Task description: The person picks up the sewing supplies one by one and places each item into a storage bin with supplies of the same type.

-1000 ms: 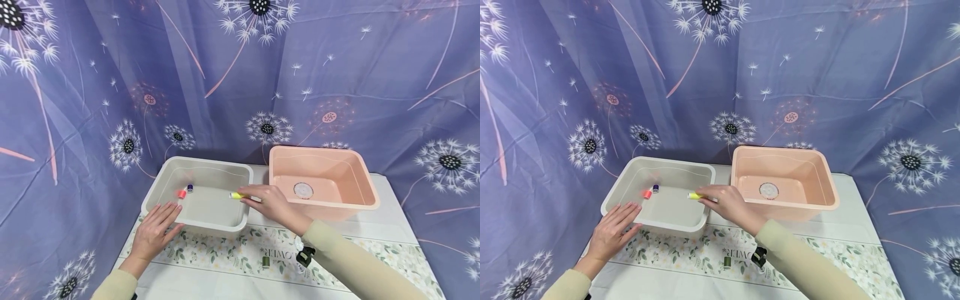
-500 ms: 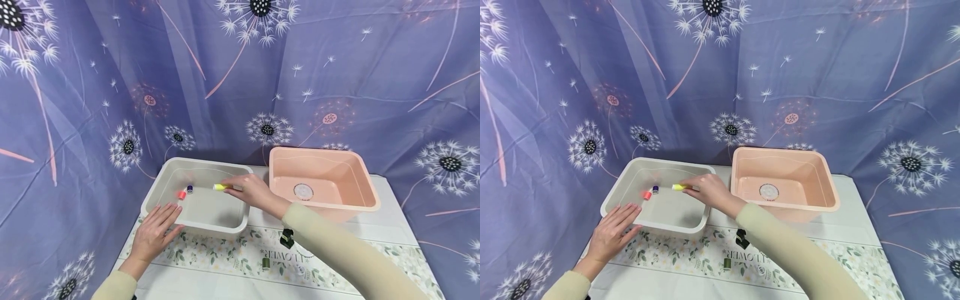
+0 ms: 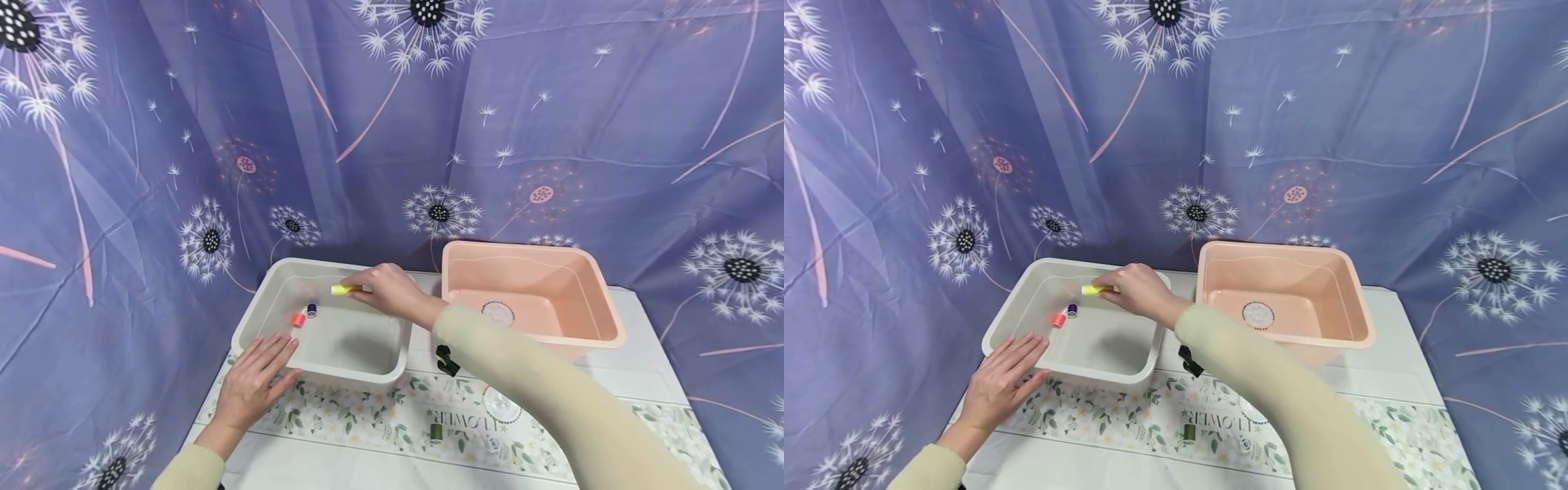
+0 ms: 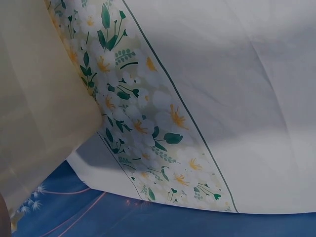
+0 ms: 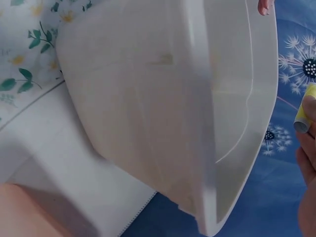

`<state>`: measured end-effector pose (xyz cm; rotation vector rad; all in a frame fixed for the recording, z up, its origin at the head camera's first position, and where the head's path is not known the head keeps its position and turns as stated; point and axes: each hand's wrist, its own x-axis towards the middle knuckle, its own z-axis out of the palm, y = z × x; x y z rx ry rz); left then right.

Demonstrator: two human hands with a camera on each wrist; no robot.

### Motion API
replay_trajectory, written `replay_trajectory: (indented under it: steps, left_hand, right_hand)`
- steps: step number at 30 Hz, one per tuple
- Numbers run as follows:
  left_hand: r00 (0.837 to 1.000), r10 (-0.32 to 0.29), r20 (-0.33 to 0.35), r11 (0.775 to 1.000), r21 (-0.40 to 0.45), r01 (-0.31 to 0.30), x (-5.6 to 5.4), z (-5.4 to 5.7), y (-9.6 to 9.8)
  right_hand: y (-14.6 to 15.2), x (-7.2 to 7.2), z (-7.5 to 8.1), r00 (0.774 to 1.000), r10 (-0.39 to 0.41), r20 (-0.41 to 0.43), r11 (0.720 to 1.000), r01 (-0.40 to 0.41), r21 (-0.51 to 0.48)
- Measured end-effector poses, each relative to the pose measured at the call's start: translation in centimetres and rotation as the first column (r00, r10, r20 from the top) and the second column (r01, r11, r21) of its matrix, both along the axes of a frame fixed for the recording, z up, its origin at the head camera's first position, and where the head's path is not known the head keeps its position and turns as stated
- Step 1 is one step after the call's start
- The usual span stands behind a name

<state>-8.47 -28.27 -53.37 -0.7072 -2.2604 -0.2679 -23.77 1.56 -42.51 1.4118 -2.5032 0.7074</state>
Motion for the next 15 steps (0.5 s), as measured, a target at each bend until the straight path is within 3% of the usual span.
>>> replay_trajectory:
  steps: [15]
  left_hand:
    - [1.0, 0.011, 0.021, 1.0, -0.007, -0.011, 0.2, 0.0, 0.0]
  right_hand:
    - [-4.7, -2.0, 0.5, 0.999, 0.05, 0.021, 0.977, -0.053, 0.205]
